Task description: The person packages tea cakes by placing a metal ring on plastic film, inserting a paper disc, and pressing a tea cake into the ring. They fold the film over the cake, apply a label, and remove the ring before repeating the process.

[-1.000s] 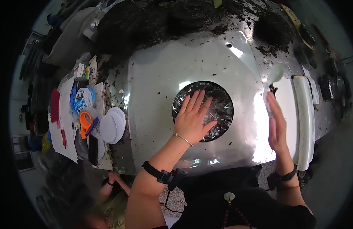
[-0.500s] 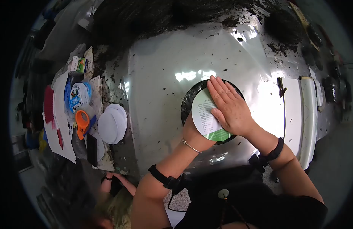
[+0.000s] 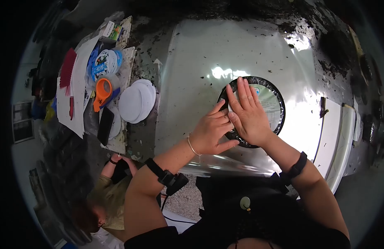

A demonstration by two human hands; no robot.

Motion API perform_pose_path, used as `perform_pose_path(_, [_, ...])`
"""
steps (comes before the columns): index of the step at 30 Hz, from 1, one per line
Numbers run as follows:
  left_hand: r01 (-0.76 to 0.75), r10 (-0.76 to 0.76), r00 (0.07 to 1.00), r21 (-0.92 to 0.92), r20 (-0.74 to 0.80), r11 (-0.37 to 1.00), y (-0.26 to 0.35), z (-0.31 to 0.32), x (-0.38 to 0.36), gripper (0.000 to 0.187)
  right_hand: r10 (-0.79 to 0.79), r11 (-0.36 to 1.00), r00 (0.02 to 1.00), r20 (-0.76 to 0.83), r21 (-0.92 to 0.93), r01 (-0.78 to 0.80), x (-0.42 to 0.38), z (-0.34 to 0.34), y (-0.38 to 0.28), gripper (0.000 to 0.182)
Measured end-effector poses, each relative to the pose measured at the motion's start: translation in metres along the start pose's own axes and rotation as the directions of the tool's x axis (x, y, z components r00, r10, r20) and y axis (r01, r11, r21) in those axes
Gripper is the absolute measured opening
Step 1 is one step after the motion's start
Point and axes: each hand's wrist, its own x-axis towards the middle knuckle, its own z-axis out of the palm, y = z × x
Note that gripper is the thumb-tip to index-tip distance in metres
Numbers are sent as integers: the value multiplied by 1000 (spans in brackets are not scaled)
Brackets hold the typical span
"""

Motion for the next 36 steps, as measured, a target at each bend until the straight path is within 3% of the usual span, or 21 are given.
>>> perform_pose_path(2, [100,-197,933,-308,-302,946,-14,16,-7,47,-29,999,999,-23,22,29,2,-2,8,63])
perform_pose_path(4, [102,-470,726,-597,-502,796,-31,30,-2,35,-37,997,999,3,-67,37,7,-4,3,66])
perform_pose_path(6, [-127,-808,535,-969,-246,211,-35,61,41,38,-99,989,992,77,-99,106,-3,-11,-10,67])
perform_pose_path(7, [-53,-757,587,-947,-287,318,-40,57,43,41,-228,973,960,160,23,228,-12,-17,-9,67])
perform_pose_path(10, [133,-637,743,-886,-207,444,-53,57,31,52,-397,840,792,464,531,110,-45,-68,0,66])
perform_pose_path(13, [174,-536,843,-924,-39,340,-41,43,39,67,-270,855,891,365,517,47,-29,-99,13,66])
perform_pose_path(14, [154,-476,879,-960,25,234,-34,45,47,78,-251,940,904,345,312,142,-36,-85,12,66])
perform_pose_path(16, [162,-387,922,-883,-25,441,-11,34,74,81,-228,946,932,282,-163,281,-51,-36,8,66])
perform_pose_path(17, [209,-333,943,-833,32,513,-3,25,84,82,-205,953,948,243,-172,250,-58,-31,9,67])
perform_pose_path(19, [300,-174,949,-925,264,233,59,23,100,81,-227,953,952,205,-154,261,-54,-19,16,67])
perform_pose_path(20, [378,14,925,-917,379,-127,110,43,117,80,-228,957,956,184,-139,255,-55,-16,12,67])
perform_pose_path(21, [-30,259,944,-729,204,684,149,94,132,73,-171,935,960,222,-270,229,-48,-22,-4,68])
perform_pose_path(22, [-76,267,948,-687,176,723,189,91,136,71,-181,956,962,206,-193,221,-50,-31,-2,67])
perform_pose_path(24, [-322,206,945,-619,-253,716,211,111,134,62,-189,961,965,180,-166,219,-61,-33,7,66])
perform_pose_path(26, [-183,80,900,-205,-428,961,170,84,117,44,-133,989,982,134,86,122,-76,-32,12,63])
perform_pose_path(28, [351,-218,713,69,-667,934,118,45,96,32,-56,911,994,93,412,12,-85,-26,18,61])
perform_pose_path(29, [537,-408,725,86,-555,839,86,33,73,34,-261,958,962,74,-103,268,-71,-27,15,61])
perform_pose_path(30, [699,-583,673,134,-455,702,55,20,54,40,-233,965,968,94,-100,242,-71,-27,13,65])
perform_pose_path(31, [746,-718,666,215,-203,631,36,9,45,46,-227,968,970,86,-88,234,-70,-28,10,66])
perform_pose_path(32, [655,-645,756,122,-116,746,17,13,37,53,-228,969,970,87,-80,235,-68,-30,7,68])
perform_pose_path(36, [466,-467,874,511,-137,722,3,25,66,40,-218,964,974,59,-143,224,-71,-19,9,70])
